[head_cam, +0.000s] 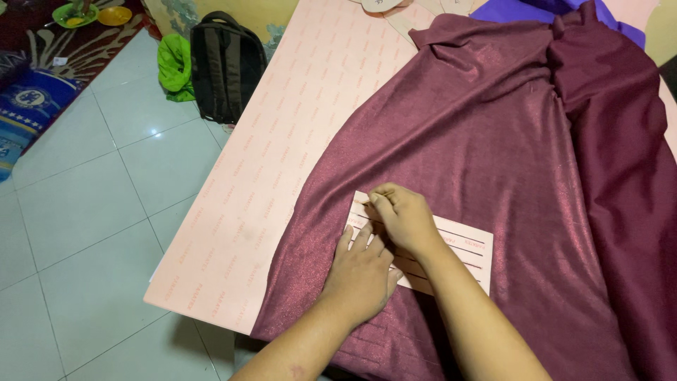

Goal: The person places a rectangular paper template on a maroon fabric and uses a small stick to mark lines along the template edges. The person repeatedly repositions the template and continues marking parallel lines across the fabric surface.

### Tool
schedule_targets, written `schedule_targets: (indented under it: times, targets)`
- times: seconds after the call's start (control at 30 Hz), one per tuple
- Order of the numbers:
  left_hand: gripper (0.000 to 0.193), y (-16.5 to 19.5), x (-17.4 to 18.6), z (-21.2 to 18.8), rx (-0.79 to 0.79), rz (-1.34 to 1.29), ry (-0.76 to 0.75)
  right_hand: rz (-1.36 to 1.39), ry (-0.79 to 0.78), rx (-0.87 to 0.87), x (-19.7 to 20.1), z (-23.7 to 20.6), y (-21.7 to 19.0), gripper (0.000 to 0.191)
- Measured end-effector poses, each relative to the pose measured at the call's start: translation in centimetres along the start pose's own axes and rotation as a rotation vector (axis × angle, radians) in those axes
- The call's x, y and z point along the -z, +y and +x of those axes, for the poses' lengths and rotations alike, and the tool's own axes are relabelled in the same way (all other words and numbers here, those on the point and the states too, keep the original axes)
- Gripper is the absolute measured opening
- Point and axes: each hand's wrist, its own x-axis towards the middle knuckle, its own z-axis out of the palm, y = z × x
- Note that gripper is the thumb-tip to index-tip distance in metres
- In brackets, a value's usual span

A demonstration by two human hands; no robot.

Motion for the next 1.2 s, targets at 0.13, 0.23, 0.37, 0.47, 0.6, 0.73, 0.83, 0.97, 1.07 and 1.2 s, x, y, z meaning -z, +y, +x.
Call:
schedule_targets:
  times: [0.13, 0.23, 0.37, 0.47, 0.6, 0.73, 0.83, 0.97, 1.07, 1.2]
  targets:
    - [0.056, -0.1, -0.2, -0.3, -0.091, -0.021, 0.223, -0.271, 0.053, -0.035, 3.4, -2.0, 0.7, 0.023]
    - [0.061, 0.0, -0.6, -0.5, -0.108, 0.003, 0.303, -0.331, 0.1, -0.07, 5.2, -4.2, 1.6, 0.023]
    - [0.061, 0.5, -0.7, -0.9, -0.035, -0.011, 0.199, 0.007, 0.089, -0.147, 5.3, -5.6, 2.1, 0.025]
    - [0.06, 0.8, -0.7, -1.3, -0.027, 0.019, 0.229, -0.046, 0.071, -0.18, 5.1, -6.2, 2.1, 0.024]
    - [0.057, 0.7, -0.7, -1.5, -0.078, 0.017, 0.312, -0.298, 0.147, -0.049, 4.6, -6.2, 1.7, 0.022]
    - [0.051, 0.6, -0.5, -1.5, -0.08, 0.088, 0.274, -0.28, 0.096, 0.208, 1.6, -4.3, 0.8, 0.021]
    - [0.039, 0.4, -0.1, -1.4, -0.052, 0.144, 0.122, -0.123, 0.0, 0.199, -0.2, -2.7, 0.1, 0.021]
    - [0.044, 0.1, -0.4, -1.4, -0.065, 0.036, 0.208, -0.289, 0.059, 0.129, 1.6, -3.4, 0.1, 0.021]
    - [0.057, 0.0, -0.8, -1.4, -0.134, 0.01, 0.427, -0.501, 0.084, -0.005, 4.0, -4.8, 0.4, 0.022]
    - [0.053, 0.1, -0.9, -1.2, -0.108, 0.054, 0.339, -0.508, 0.117, 0.139, 2.5, -4.4, 0.3, 0.021]
